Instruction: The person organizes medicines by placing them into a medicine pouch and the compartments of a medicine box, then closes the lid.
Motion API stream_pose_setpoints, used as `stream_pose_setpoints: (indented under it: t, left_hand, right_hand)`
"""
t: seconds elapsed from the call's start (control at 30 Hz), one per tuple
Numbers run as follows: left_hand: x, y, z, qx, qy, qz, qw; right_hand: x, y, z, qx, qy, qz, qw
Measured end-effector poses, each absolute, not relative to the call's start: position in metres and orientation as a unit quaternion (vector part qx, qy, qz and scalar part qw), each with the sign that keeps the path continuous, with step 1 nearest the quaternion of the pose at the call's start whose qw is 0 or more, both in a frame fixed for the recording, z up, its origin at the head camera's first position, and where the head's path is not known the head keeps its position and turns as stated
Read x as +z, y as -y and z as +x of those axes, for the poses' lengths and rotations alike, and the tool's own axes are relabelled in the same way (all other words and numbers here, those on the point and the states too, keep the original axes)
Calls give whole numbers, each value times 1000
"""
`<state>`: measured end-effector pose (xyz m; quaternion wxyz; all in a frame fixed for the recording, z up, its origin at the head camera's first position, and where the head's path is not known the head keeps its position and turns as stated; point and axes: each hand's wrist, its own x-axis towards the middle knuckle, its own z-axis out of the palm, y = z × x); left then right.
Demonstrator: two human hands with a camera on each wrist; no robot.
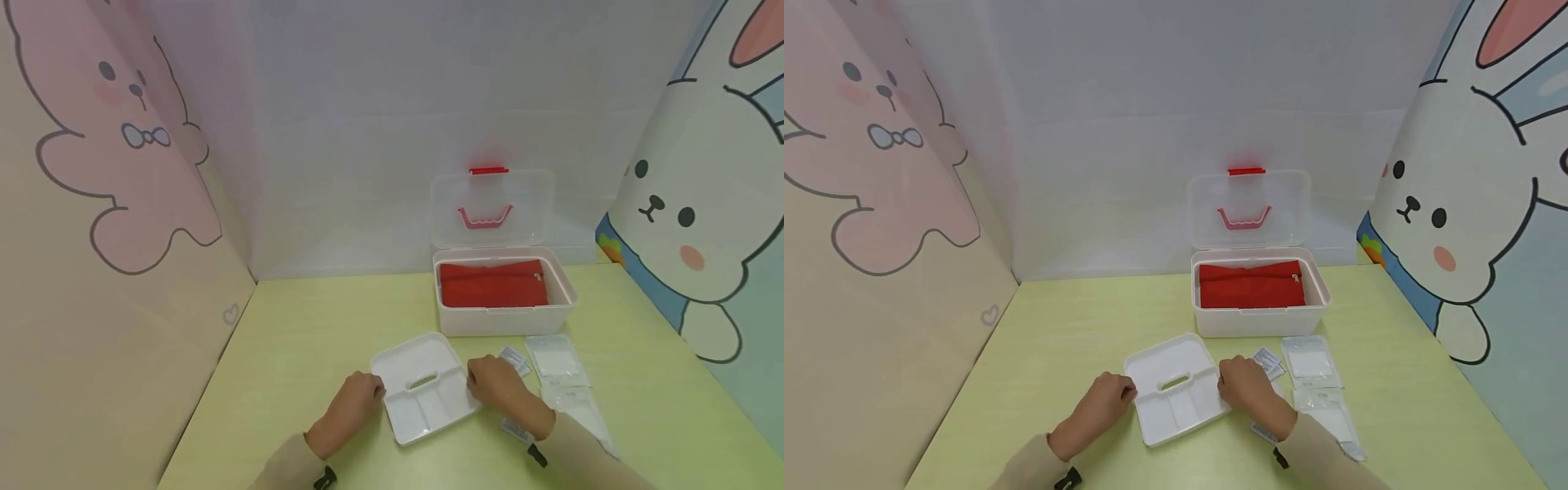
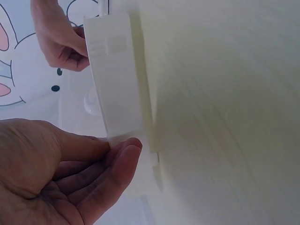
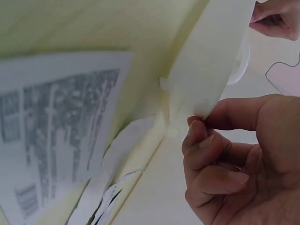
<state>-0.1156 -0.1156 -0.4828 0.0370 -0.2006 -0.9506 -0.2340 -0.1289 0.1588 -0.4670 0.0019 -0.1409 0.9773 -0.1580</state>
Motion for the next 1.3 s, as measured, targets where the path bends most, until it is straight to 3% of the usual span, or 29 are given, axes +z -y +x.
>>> stream_pose_setpoints:
  t: [0.4,0.77,1.07,1.3]
  left_hand:
    - [-486,116,-136,-263,952,-159,-3]
    - [-488,111,-152,-281,948,-150,-6]
    - [-488,109,-157,-285,949,-132,-18]
    - [-491,109,-158,-291,946,-141,-10]
  right_hand:
    - [-466,-161,-117,-153,-979,-134,19]
    - [-469,-164,-112,-155,-979,-130,5]
    - [-468,-167,-115,-174,-978,-103,43]
    - [-453,-180,-130,-190,-976,-103,-3]
